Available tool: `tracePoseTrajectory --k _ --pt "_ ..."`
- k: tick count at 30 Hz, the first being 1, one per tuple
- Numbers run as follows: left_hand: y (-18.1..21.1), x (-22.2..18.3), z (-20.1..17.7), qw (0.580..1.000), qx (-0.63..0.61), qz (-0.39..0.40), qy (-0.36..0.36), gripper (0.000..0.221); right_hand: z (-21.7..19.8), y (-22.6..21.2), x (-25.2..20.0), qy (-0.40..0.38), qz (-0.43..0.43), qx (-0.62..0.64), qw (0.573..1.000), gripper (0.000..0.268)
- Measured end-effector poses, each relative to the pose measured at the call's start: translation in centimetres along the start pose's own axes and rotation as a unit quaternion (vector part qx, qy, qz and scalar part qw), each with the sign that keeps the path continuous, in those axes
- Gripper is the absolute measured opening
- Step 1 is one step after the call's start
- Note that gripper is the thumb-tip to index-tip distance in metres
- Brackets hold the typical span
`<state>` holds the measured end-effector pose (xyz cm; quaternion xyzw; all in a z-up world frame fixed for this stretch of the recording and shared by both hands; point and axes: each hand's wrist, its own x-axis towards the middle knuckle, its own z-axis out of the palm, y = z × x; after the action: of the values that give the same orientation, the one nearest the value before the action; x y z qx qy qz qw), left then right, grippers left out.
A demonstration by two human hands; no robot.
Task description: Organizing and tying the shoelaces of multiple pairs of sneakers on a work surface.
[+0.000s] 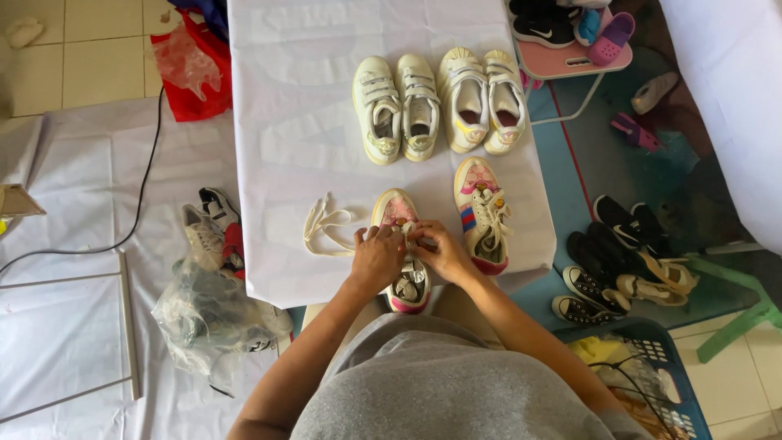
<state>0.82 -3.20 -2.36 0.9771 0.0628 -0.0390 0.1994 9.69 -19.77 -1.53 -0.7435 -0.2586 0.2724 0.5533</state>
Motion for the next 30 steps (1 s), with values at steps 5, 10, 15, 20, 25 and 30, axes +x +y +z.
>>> tracePoseTrajectory --k 5,10,15,20,25,30 --pt "3.2 -0.1 -4.7 0.929 -0.356 0.007 0.101 0.01 0.6 -0.4 0.6 -0.011 -0.002 -0.122 0.992 0.029" --pt "4.7 -0.7 -8.7 0.795 -0.602 0.009 0.076 0.011 0.7 -2.9 -1.0 0.003 0.0 -0.147 0.989 0.031" --pt "3.6 -1.6 -7.2 0.78 -0.618 -0.038 0.09 0.023 0.9 -5.5 -1.2 0.003 -0.019 -0.178 0.984 0.04" --pt "0.1 -2.7 -1.3 0.912 -0.397 0.025 0.099 0.033 -1.7 -4.3 -0.9 0.081 0.131 0.262 0.953 0.01" --pt "1.0 -1.6 -2.1 0.935 -0.327 0.008 0.138 0.014 -4.3 -6.5 -1.0 0.141 0.115 0.279 0.943 0.011" --pt "2.7 -1.4 -6.2 0.921 -0.36 -0.056 0.135 0.015 -4.7 -7.9 -1.8 0.073 0.019 0.079 0.994 0.022"
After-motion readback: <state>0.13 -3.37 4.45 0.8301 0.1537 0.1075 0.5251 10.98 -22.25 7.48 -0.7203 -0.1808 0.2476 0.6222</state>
